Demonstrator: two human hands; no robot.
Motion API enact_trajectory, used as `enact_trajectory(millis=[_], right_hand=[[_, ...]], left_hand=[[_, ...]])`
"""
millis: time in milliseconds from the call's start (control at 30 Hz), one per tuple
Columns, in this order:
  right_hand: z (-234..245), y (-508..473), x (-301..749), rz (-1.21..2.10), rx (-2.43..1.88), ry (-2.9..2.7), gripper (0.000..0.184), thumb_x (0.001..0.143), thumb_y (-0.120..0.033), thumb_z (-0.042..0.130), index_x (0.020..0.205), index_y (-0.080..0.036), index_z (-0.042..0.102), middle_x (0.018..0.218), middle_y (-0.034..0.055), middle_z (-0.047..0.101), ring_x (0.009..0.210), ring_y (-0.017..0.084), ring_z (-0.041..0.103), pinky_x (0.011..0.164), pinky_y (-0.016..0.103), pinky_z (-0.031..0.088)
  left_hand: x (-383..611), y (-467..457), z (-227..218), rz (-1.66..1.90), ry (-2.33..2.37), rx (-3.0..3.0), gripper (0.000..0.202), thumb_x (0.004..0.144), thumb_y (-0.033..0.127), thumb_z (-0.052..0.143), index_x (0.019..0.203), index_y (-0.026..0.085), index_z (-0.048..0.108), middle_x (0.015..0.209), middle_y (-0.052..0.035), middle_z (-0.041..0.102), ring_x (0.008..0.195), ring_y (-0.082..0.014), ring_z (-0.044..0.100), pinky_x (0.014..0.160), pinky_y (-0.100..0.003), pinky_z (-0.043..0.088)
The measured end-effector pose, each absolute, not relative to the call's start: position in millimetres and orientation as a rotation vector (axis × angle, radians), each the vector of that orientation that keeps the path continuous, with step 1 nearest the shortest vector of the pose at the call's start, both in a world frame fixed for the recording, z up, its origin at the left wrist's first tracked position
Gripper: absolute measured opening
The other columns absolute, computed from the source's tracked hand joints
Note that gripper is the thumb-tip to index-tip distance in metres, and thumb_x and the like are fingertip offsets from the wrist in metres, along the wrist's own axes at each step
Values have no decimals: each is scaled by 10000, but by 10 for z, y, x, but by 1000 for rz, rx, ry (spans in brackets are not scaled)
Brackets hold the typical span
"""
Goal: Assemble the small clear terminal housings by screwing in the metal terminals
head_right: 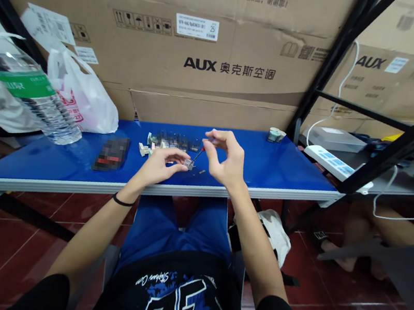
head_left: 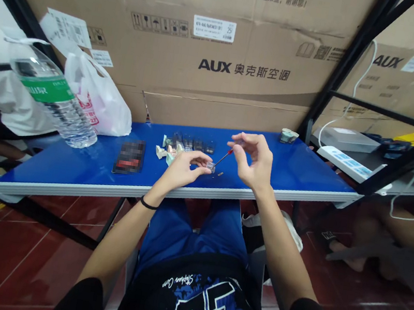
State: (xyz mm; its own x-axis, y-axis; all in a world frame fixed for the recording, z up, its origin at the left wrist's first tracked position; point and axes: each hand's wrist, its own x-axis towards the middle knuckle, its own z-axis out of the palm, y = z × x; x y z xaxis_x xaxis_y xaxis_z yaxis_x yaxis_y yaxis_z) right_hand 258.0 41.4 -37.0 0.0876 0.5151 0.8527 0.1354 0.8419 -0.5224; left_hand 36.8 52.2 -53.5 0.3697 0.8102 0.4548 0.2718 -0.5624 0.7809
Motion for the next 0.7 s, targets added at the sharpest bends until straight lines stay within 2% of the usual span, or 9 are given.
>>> enact_trajectory(millis=[33,100,200,267,333,400,467,567,700], right_hand=[[-363,400,2576,390,-520,-1467,207,1007,-406,716,1082,-249,603,1096,53,778,908,180,804,806,351,680],[-351,380,2557,480,-486,-1429,225,997,-413,731,1024,-253,576,1037,34,789,875,184,816,783,351,690],[-348,368,2524,365,-544,-1389,300,925,-424,819,921,-252,572,867,-7,756,744,166,785,682,318,672],[-354,365,2517,267,-587,-1391,299,910,-426,833,913,-249,593,838,-7,747,701,158,765,636,302,652],[-359,358,2521,264,-585,-1415,261,940,-423,801,977,-246,613,917,17,773,751,165,785,678,309,666],[-360,348,2525,369,-530,-1441,237,985,-423,747,1044,-249,598,1055,49,795,882,187,815,789,346,692],[-362,339,2513,485,-460,-1445,236,997,-418,733,1038,-252,570,1112,54,794,957,202,818,853,387,699],[-374,337,2463,436,-437,-1398,276,951,-380,796,935,-257,549,946,9,749,839,180,783,746,361,686],[-391,340,2417,102,-578,-1349,290,907,-357,839,865,-262,568,785,-24,623,681,150,662,612,329,603]], left_hand=[[365,523,-535,1157,933,2030,323,803,344,834,1053,142,803,964,-100,814,883,-233,772,890,-395,643],[364,528,-538,1162,929,2033,325,806,348,835,1057,145,803,970,-100,815,886,-235,774,894,-400,646],[377,537,-555,1164,912,2049,317,799,338,839,1052,149,804,967,-98,818,869,-231,774,881,-400,650],[390,541,-568,1161,905,2054,307,793,323,839,1046,152,805,961,-96,818,852,-226,775,870,-398,653],[397,543,-574,1157,907,2054,299,794,318,837,1043,155,804,957,-94,819,841,-225,776,864,-398,655],[394,545,-572,1166,921,2055,302,801,326,836,1049,156,803,961,-95,819,846,-226,778,867,-398,655],[382,548,-565,1194,938,2062,301,808,329,831,1052,154,803,962,-97,818,852,-226,776,863,-393,653],[367,555,-567,1236,932,2098,284,812,318,824,1041,152,805,958,-99,815,848,-223,770,845,-381,647],[381,558,-590,1254,896,2128,274,811,326,829,1029,161,808,963,-94,811,829,-219,765,841,-381,647]])
